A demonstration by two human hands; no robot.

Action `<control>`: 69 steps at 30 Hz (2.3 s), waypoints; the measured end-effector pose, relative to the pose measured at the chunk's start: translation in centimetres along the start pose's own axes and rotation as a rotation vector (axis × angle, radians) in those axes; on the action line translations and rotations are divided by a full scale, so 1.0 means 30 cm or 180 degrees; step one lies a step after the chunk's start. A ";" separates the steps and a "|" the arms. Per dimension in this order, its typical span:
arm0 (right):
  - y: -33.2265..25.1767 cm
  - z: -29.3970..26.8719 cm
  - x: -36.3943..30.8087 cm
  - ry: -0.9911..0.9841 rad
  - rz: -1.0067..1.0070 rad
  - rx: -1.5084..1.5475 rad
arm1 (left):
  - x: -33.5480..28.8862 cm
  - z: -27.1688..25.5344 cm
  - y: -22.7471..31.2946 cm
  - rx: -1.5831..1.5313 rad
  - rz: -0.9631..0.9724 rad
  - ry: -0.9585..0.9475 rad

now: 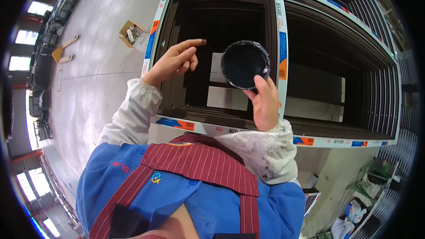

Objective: Apply sealant or markers to the corners of stacked window frames using a small container and finger/applicator.

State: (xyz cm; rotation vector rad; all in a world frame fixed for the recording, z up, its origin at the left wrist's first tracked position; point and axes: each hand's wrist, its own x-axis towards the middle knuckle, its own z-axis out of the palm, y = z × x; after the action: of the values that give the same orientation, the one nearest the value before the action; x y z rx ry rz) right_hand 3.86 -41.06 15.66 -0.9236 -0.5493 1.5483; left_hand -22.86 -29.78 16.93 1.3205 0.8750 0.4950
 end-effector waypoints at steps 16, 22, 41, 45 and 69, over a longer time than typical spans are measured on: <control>-0.145 -0.348 0.069 0.1376 -0.1131 0.0301 | 0.818 -0.508 -0.376 0.0135 -0.0774 0.2495; -0.157 -0.391 0.062 0.1440 -0.1178 0.0378 | 0.932 -0.556 -0.405 0.0222 -0.0831 0.2796; -0.144 -0.391 0.075 0.1664 -0.1020 0.0260 | 0.990 -0.591 -0.337 0.1742 -0.2063 0.3196; -0.143 -0.388 0.080 0.1598 -0.0970 0.0221 | 0.975 -0.584 -0.375 0.1763 -0.2070 0.3410; -0.139 -0.367 0.084 0.1777 -0.0855 0.0111 | 0.958 -0.651 -0.319 0.2130 -0.2030 0.2943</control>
State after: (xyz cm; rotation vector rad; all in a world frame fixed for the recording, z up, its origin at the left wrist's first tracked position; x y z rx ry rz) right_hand 15.20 -39.49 11.94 -1.1471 -0.2301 0.9956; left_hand -22.42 1.99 -0.11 1.2684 2.2904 0.2879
